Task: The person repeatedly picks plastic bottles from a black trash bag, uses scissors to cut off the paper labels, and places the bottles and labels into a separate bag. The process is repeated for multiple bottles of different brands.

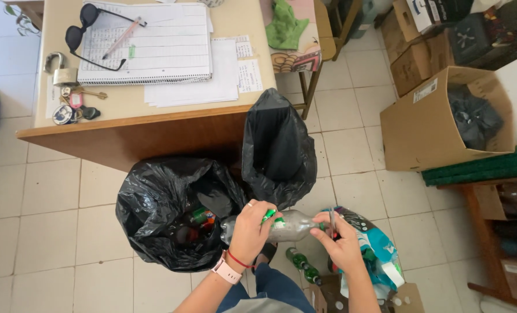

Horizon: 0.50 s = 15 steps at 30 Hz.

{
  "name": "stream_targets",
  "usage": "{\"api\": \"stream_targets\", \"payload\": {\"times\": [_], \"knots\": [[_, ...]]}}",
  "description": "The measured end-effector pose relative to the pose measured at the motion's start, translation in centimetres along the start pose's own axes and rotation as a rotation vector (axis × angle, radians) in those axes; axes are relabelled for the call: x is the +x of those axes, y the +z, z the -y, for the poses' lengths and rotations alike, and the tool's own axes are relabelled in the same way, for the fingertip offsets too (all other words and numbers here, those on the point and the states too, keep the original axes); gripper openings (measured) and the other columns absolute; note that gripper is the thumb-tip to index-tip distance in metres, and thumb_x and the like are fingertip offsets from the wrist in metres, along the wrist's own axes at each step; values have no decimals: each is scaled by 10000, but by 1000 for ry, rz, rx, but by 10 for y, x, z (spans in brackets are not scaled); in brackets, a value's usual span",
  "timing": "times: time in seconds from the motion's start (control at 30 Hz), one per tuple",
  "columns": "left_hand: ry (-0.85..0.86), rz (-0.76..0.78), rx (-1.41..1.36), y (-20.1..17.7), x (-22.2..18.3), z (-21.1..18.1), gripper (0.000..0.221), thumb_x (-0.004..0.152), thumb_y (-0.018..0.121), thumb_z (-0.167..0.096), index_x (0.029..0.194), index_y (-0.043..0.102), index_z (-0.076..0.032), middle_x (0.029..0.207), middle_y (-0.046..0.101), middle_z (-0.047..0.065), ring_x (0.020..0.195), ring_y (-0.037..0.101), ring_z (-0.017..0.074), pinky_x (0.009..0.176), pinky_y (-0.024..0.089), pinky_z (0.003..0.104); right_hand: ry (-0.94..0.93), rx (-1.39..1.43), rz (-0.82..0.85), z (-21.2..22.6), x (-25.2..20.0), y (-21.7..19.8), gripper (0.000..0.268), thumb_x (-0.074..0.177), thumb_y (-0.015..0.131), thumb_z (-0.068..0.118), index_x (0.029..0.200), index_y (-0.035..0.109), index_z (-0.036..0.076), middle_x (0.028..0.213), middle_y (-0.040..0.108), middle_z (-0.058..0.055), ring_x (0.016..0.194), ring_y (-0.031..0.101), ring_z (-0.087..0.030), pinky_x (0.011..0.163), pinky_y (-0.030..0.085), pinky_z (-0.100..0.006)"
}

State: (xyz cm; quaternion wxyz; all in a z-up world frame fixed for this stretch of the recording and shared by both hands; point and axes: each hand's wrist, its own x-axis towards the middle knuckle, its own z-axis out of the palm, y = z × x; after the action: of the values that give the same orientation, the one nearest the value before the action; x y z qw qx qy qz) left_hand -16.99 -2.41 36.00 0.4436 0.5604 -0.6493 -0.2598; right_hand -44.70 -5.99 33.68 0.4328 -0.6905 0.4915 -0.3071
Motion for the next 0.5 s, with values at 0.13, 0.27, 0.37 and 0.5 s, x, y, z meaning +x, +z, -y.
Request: {"api": "stream_targets", "payload": {"times": [0.13,0.27,0.37,0.5], "knots": [[-163,-179,-102,10,-16,18,152,1033,594,-9,1011,695,-120,971,781,29,849,691,220,773,552,357,-19,-40,4,12,8,3,184,985,778,285,1133,778,177,1181,779,9,591,484,-112,660,525,-303],[-598,-476,-500,-14,-3,26,195,1166,532,-198,1017,646,-147,863,628,-8,677,537,105,569,428,259,84,4,-37,3,11,6,193,961,815,267,1124,779,169,1198,770,18,602,456,-109,659,505,-284],[-511,-629,-683,-35,-8,52,361,1203,448,-348,919,573,-161,729,423,-74,595,351,40,500,296,223,-5,-54,-225,1,13,10,145,953,820,202,1076,746,182,1150,744,13,609,483,-68,591,442,-223],[-798,-699,-685,-61,-27,69,536,1195,316,-512,755,392,-215,685,306,-88,578,216,34,497,161,238,-216,-181,-552,25,47,15,95,1076,757,182,1115,682,137,943,618,-9,656,449,-98,616,420,-274]]}}
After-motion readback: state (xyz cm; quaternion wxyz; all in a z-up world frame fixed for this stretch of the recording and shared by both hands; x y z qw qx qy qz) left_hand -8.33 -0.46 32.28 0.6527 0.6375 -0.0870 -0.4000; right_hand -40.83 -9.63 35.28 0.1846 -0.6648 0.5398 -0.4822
